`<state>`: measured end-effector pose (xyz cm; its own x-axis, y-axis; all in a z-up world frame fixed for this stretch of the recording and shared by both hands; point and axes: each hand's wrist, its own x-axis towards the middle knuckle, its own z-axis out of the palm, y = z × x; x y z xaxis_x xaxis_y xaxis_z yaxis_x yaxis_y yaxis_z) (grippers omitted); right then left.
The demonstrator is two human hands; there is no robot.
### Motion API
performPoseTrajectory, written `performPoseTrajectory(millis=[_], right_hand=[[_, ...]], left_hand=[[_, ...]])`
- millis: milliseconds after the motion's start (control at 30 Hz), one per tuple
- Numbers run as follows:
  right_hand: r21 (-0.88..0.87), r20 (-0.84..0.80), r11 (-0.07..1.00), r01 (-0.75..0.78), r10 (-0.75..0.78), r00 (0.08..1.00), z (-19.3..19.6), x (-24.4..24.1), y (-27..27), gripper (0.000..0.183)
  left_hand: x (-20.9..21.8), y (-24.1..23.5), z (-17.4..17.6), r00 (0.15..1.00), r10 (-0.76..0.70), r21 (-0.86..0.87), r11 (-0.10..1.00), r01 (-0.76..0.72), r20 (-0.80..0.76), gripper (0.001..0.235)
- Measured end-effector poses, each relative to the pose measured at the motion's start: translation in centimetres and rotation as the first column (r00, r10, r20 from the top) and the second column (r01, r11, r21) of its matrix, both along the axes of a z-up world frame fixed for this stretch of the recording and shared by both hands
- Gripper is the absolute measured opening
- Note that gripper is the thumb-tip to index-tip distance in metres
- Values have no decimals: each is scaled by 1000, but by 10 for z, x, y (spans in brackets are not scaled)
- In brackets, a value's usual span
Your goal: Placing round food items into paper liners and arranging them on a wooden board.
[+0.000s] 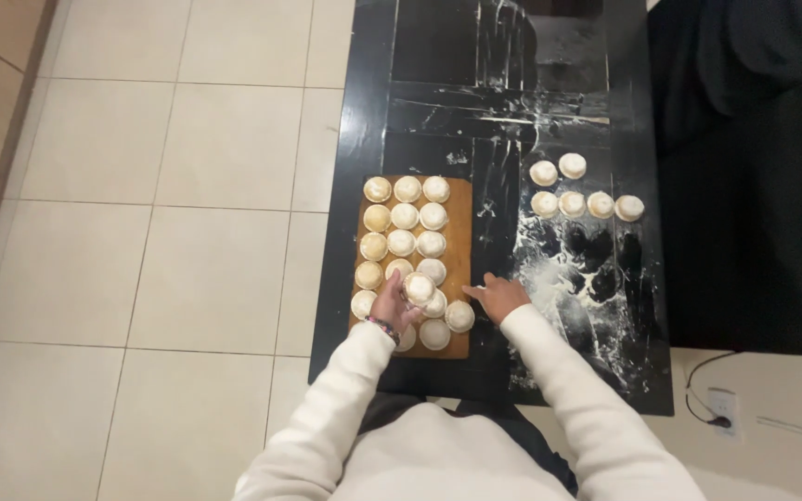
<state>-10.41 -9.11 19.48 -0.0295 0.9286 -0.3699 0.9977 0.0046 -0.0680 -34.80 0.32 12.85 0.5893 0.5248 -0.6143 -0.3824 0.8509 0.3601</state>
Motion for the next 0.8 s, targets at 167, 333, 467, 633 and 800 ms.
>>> performPoseTrajectory(millis=[167,333,467,633,800], right_hand=[[-53,75,999,-11,15,997,-5,3,15,44],[-12,101,1000,25,-23,995,10,4,50,53],[-43,119,996,83,-77,990,0,6,71,63],[-193,129,978,85,-61,990,-14,11,78,67],[-24,41,986,165,-164,986,16,18,106,56]], left_hand=[[-4,-2,8,1000,4,-6,1000,-4,-25,61],[0,1,8,999,26,-23,999,-26,22,61],[8,6,7,999,10,-14,1000,-9,32,60],[11,9,-1,999,31,-31,999,-31,23,57],[13,18,8,999,21,-37,999,-20,29,52]])
